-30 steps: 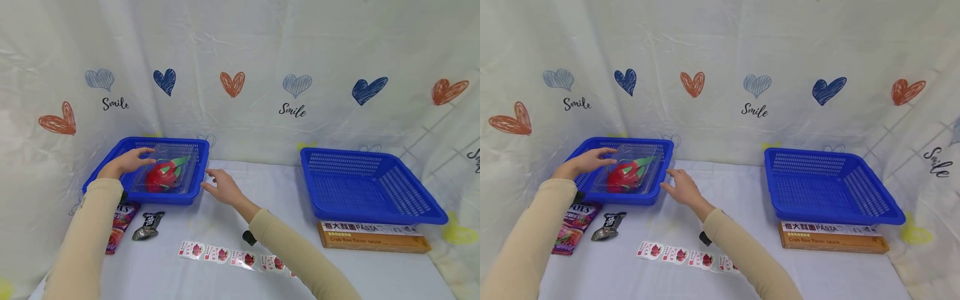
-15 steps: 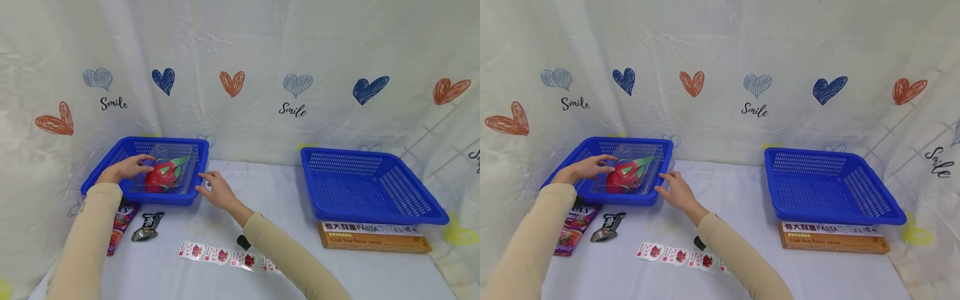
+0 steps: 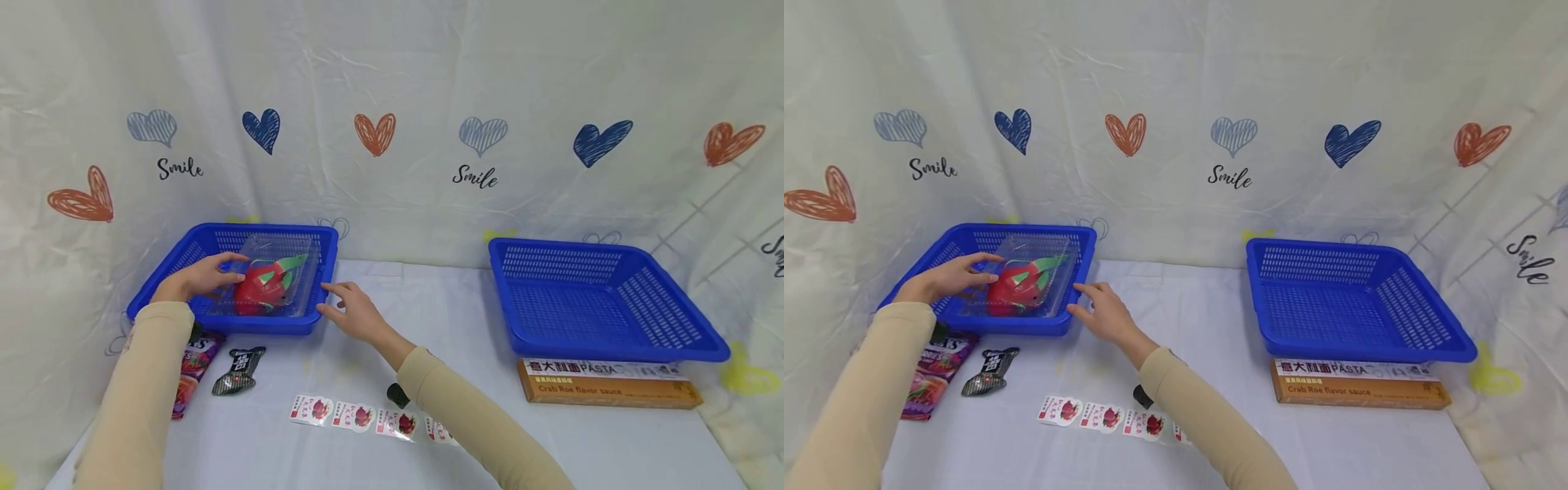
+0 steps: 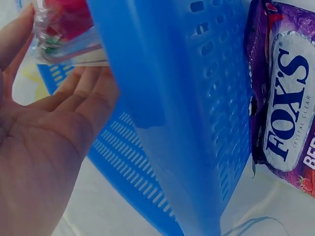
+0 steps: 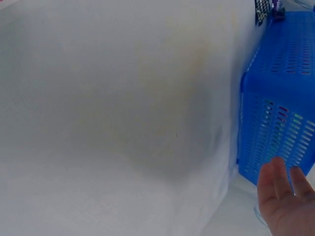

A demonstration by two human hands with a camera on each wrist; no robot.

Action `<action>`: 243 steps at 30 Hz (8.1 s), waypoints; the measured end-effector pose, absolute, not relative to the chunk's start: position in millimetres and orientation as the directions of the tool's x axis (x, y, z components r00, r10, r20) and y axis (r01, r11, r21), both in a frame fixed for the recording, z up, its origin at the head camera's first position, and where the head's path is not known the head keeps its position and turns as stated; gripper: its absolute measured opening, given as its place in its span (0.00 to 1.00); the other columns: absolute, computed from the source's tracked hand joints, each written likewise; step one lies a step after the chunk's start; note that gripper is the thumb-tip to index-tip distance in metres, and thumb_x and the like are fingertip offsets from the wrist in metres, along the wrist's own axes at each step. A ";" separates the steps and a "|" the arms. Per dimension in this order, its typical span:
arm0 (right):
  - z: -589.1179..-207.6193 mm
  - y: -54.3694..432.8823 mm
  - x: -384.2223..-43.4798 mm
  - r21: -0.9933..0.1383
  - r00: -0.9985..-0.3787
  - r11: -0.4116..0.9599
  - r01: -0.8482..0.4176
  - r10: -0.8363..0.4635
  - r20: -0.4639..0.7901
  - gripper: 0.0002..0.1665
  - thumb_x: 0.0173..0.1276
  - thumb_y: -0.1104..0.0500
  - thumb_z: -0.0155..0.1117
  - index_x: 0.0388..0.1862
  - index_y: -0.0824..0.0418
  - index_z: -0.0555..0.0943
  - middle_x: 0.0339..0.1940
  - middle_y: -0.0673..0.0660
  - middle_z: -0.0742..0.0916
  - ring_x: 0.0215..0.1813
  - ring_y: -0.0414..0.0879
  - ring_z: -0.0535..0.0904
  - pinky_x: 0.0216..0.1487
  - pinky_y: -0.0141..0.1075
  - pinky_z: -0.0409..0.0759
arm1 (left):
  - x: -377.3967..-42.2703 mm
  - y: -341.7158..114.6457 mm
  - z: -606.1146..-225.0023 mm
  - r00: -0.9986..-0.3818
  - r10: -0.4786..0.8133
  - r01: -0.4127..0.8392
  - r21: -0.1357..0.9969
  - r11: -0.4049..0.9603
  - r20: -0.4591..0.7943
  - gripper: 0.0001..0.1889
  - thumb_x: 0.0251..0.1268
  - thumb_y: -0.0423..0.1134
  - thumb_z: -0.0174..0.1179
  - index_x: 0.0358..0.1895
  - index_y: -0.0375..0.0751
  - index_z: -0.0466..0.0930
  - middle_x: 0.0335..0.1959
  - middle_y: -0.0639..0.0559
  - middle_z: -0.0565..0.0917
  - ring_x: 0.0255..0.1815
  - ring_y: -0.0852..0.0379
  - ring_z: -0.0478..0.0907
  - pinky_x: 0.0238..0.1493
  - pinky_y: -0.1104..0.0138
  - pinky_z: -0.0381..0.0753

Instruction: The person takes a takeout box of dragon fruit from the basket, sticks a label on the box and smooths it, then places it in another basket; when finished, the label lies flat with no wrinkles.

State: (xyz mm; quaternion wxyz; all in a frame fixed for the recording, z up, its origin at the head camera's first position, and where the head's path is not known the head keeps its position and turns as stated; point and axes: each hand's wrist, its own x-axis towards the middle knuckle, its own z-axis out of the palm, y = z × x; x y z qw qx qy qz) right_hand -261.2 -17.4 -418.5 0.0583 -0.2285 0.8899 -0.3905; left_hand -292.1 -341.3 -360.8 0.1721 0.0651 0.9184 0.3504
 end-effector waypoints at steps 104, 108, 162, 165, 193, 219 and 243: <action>-421.4 -10.8 -261.2 -0.792 -0.882 0.533 -0.297 -0.471 0.014 0.34 0.74 0.43 0.57 0.76 0.46 0.64 0.66 0.61 0.75 0.55 0.49 0.78 0.54 0.38 0.78 | -296.1 -335.4 -348.3 -0.981 0.193 0.106 0.829 0.550 -0.002 0.26 0.72 0.49 0.57 0.68 0.46 0.62 0.28 0.43 0.73 0.23 0.50 0.72 0.30 0.57 0.77; -422.0 -8.1 -262.3 -0.805 -0.889 0.525 -0.278 -0.457 0.008 0.34 0.74 0.42 0.55 0.76 0.45 0.63 0.67 0.59 0.75 0.56 0.50 0.78 0.54 0.40 0.78 | -295.3 -335.1 -343.2 -0.981 0.191 0.132 0.827 0.547 0.030 0.27 0.72 0.49 0.57 0.68 0.46 0.61 0.25 0.47 0.71 0.23 0.49 0.72 0.31 0.60 0.77; -370.2 -0.7 -270.8 -0.965 -0.941 0.147 -0.216 -0.295 0.165 0.34 0.71 0.41 0.59 0.74 0.34 0.63 0.68 0.57 0.71 0.63 0.52 0.76 0.59 0.46 0.76 | -303.4 -296.8 -319.3 -0.973 0.214 0.173 0.887 0.428 0.086 0.26 0.75 0.49 0.53 0.71 0.52 0.58 0.39 0.47 0.74 0.46 0.51 0.72 0.40 0.64 0.76; -370.9 2.6 -270.9 -0.966 -0.943 0.144 -0.215 -0.289 0.167 0.34 0.71 0.40 0.59 0.74 0.33 0.63 0.68 0.56 0.70 0.63 0.52 0.75 0.59 0.47 0.76 | -303.0 -292.6 -317.9 -0.973 0.214 0.176 0.874 0.454 0.085 0.28 0.74 0.52 0.53 0.71 0.53 0.58 0.45 0.43 0.74 0.51 0.51 0.72 0.45 0.63 0.76; -360.1 21.4 -261.2 -0.960 -0.945 0.126 -0.248 -0.248 0.212 0.34 0.70 0.44 0.62 0.73 0.34 0.65 0.68 0.58 0.68 0.65 0.51 0.73 0.58 0.46 0.77 | -292.8 -261.1 -309.5 -0.959 0.230 0.263 0.811 0.523 0.163 0.28 0.77 0.51 0.48 0.75 0.52 0.55 0.52 0.36 0.72 0.49 0.47 0.69 0.45 0.54 0.71; -370.3 80.5 -243.7 -0.967 -0.964 0.164 -0.197 -0.211 0.161 0.33 0.70 0.49 0.63 0.73 0.39 0.66 0.55 0.56 0.71 0.59 0.51 0.76 0.56 0.47 0.76 | -293.6 -209.4 -339.2 -0.930 0.345 0.278 0.857 0.434 0.127 0.29 0.73 0.49 0.55 0.73 0.55 0.56 0.47 0.40 0.68 0.40 0.44 0.71 0.37 0.58 0.75; -395.6 139.6 -216.5 -0.948 -0.986 0.302 -0.100 -0.160 0.053 0.32 0.72 0.43 0.59 0.73 0.41 0.64 0.54 0.60 0.73 0.54 0.59 0.78 0.55 0.50 0.76 | -262.0 -146.3 -386.6 -0.916 0.381 0.260 0.911 0.319 0.129 0.29 0.70 0.45 0.60 0.70 0.51 0.60 0.38 0.43 0.68 0.29 0.30 0.71 0.28 0.60 0.79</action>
